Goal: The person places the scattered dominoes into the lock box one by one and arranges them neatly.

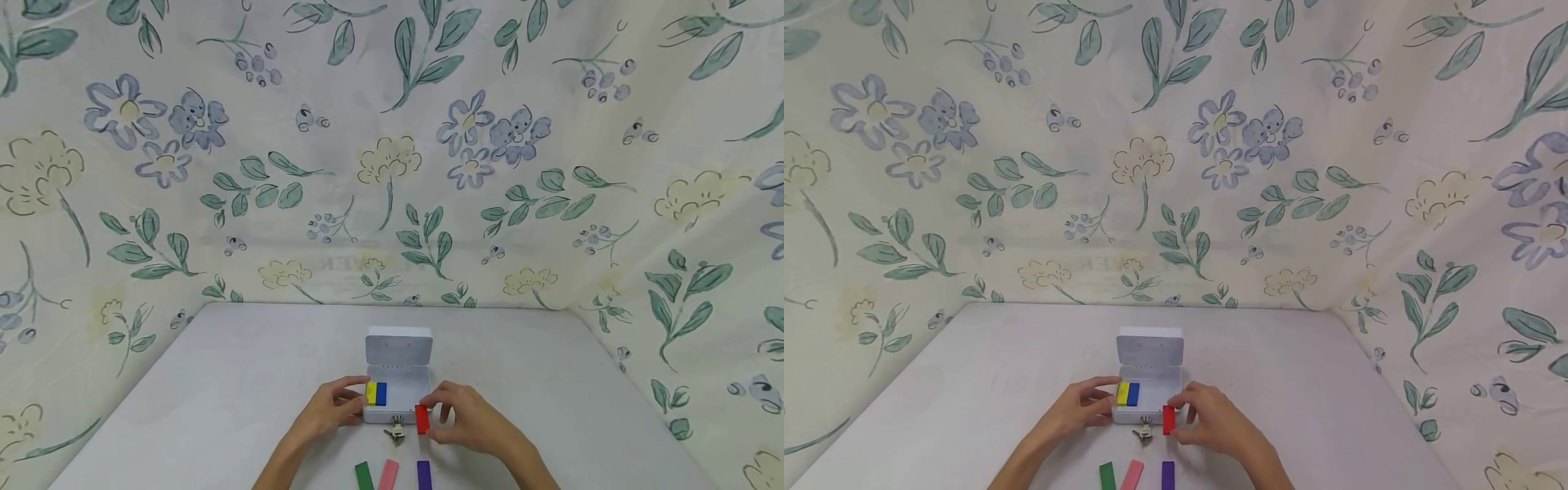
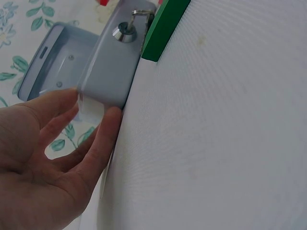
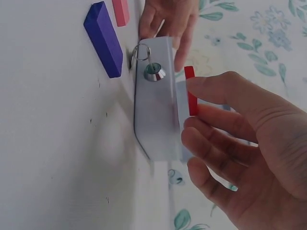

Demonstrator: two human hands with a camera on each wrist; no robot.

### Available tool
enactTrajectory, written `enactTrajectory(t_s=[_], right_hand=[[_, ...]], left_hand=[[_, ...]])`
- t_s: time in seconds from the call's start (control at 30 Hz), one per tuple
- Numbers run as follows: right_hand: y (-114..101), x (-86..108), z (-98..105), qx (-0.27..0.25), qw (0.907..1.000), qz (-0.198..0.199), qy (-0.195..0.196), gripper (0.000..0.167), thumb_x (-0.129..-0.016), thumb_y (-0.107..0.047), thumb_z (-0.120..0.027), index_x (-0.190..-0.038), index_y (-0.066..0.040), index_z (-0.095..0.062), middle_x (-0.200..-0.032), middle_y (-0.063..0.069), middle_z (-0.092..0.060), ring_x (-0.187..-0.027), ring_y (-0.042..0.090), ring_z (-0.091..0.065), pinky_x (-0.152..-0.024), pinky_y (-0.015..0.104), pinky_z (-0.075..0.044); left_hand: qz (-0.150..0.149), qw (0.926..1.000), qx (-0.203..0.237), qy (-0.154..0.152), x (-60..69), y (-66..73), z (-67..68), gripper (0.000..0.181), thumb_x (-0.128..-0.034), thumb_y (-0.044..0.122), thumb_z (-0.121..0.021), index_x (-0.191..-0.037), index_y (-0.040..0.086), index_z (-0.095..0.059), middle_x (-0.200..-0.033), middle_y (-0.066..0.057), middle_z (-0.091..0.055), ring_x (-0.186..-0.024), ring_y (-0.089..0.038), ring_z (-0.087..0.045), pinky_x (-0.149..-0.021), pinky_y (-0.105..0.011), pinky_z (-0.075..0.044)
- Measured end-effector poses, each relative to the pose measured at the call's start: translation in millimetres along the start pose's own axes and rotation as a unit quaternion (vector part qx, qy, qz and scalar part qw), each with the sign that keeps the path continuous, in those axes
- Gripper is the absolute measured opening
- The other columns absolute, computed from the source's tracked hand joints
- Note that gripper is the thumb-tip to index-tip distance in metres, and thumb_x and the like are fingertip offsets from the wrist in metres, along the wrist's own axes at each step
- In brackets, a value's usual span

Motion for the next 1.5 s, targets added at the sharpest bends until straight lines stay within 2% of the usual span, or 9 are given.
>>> enactTrajectory(t_s=[0.13,0.37,0.63,0.83,1.0,1.23,1.5], right_hand=[[-3.7,-4.4,0.7,0.002,1.0,0.007,0.002,0.033,-0.081,-0.021,-0.078,-0.112,-0.016,-0.072,-0.101,-0.006,-0.066,-0.08,0.004,-0.058,-0.068,0.02,-0.054],[-8.6,-12.8,2.2,0.019,0.9998,-0.009,0.005,0.033,-0.08,-0.02,-0.078,-0.112,-0.013,-0.072,-0.097,0.003,-0.067,-0.075,0.007,-0.057,-0.063,0.015,-0.05],[-8.4,-21.0,3.4,0.033,0.9991,-0.018,0.018,0.031,-0.079,-0.02,-0.078,-0.109,-0.013,-0.073,-0.096,0.003,-0.067,-0.075,0.009,-0.055,-0.063,0.015,-0.05],[-11.5,-27.9,3.2,0.038,0.9991,-0.007,0.021,0.032,-0.08,-0.022,-0.079,-0.109,-0.013,-0.072,-0.1,0.001,-0.068,-0.077,0.008,-0.056,-0.064,0.014,-0.05],[-13.8,-33.1,3.1,0.03,0.9993,0.003,0.02,0.033,-0.08,-0.022,-0.079,-0.111,-0.012,-0.071,-0.098,0.0,-0.068,-0.075,0.008,-0.056,-0.064,0.014,-0.051],[-10.8,-40.7,-3.2,0.012,0.9998,-0.008,0.015,0.033,-0.08,-0.02,-0.079,-0.112,-0.011,-0.071,-0.093,-0.001,-0.066,-0.071,0.008,-0.057,-0.062,0.014,-0.052],[-10.4,-48.9,-6.1,0.019,0.9995,-0.018,0.02,0.033,-0.08,-0.021,-0.079,-0.11,-0.012,-0.072,-0.093,0.002,-0.067,-0.069,0.004,-0.054,-0.062,0.015,-0.051]], left_hand=[[0.004,1.0,-0.003,0.002,-1.3,0.3,-0.1,0.047,-0.093,0.023,-0.068,-0.137,0.013,-0.057,-0.115,-0.016,-0.067,-0.087,-0.017,-0.067,-0.073,-0.033,-0.063],[-0.002,1.0,0.005,-0.004,-1.8,3.2,0.1,0.047,-0.0931,0.023,-0.067,-0.137,0.012,-0.056,-0.115,-0.016,-0.066,-0.088,-0.017,-0.067,-0.074,-0.032,-0.062],[-0.006,0.9999,0.003,-0.008,-2.1,3.8,0.0,0.048,-0.0926,0.024,-0.068,-0.137,0.01,-0.056,-0.115,-0.017,-0.066,-0.088,-0.017,-0.066,-0.074,-0.032,-0.063],[-0.004,1.0,0.002,-0.003,-1.8,3.7,-0.9,0.048,-0.0921,0.024,-0.069,-0.136,0.011,-0.057,-0.114,-0.016,-0.067,-0.087,-0.017,-0.066,-0.074,-0.033,-0.063],[0.001,1.0,0.005,-0.003,-1.3,1.9,0.2,0.048,-0.0921,0.023,-0.069,-0.137,0.01,-0.057,-0.115,-0.017,-0.066,-0.088,-0.018,-0.067,-0.074,-0.033,-0.063],[0.002,0.9999,0.008,-0.014,-1.5,-1.3,-1.4,0.049,-0.0925,0.023,-0.068,-0.137,0.009,-0.056,-0.116,-0.018,-0.066,-0.089,-0.018,-0.067,-0.075,-0.034,-0.063],[0.01,0.9999,0.001,-0.007,-1.7,-0.7,0.4,0.048,-0.0928,0.025,-0.068,-0.137,0.011,-0.056,-0.116,-0.017,-0.066,-0.089,-0.018,-0.067,-0.075,-0.034,-0.063]])
Point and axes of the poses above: each hand's wrist, its own x-axis away from the middle knuckle, its own z-axis out of the back of the hand, y = z × x, the point moved 6 cm from there along -x, towards the middle knuckle
